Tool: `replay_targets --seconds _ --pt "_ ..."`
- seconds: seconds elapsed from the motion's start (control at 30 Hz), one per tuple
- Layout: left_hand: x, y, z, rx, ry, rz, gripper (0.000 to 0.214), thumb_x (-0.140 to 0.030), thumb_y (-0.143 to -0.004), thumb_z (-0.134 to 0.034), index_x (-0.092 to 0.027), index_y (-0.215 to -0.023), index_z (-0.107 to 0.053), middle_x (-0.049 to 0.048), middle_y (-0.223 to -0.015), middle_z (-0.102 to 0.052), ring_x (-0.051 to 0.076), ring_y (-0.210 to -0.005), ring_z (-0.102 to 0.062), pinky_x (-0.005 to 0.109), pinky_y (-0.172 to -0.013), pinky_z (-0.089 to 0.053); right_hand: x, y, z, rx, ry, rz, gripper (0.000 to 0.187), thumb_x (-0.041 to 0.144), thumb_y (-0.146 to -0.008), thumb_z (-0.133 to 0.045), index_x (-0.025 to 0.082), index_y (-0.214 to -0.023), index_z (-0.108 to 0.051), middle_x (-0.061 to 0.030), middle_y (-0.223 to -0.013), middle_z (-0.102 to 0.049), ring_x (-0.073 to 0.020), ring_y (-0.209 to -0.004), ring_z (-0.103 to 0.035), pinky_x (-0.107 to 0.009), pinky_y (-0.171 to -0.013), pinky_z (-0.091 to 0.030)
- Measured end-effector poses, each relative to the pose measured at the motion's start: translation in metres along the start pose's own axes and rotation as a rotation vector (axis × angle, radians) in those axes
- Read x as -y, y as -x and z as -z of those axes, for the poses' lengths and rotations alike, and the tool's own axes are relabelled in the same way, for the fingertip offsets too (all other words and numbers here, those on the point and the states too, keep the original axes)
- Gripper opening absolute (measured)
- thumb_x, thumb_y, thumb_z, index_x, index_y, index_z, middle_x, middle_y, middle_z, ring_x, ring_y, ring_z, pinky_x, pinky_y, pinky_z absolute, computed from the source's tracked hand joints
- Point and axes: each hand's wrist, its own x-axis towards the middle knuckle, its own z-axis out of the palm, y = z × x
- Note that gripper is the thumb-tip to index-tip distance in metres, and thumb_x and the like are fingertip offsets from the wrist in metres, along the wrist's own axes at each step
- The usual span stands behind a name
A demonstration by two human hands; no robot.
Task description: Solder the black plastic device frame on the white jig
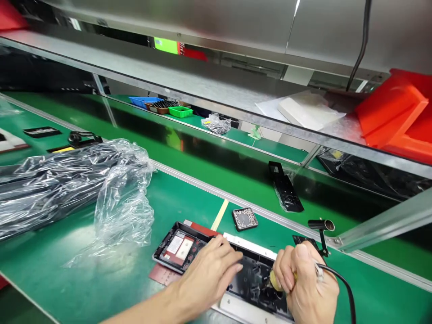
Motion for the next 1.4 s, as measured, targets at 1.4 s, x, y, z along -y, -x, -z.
replay_targets --seconds 1.4 --pt "0.021 -0.078 -0.024 0.411 0.165 -0.209 0.01 -0.016 -0.094 -0.067 -0.019 -0.092 -0.076 0.0018 -0.089 -0.077 0.02 -0.092 -0.065 0.026 -0.079 -0.05 -0.002 -0.002 0.0 -0.012 -0.024 0.003 0.04 0.034 -0.101 -0.056 0.021 -0.064 -0.043 0.005 -0.05 -0.041 -0.01 -0.043 -0.043 -0.024 -0.039 -0.032"
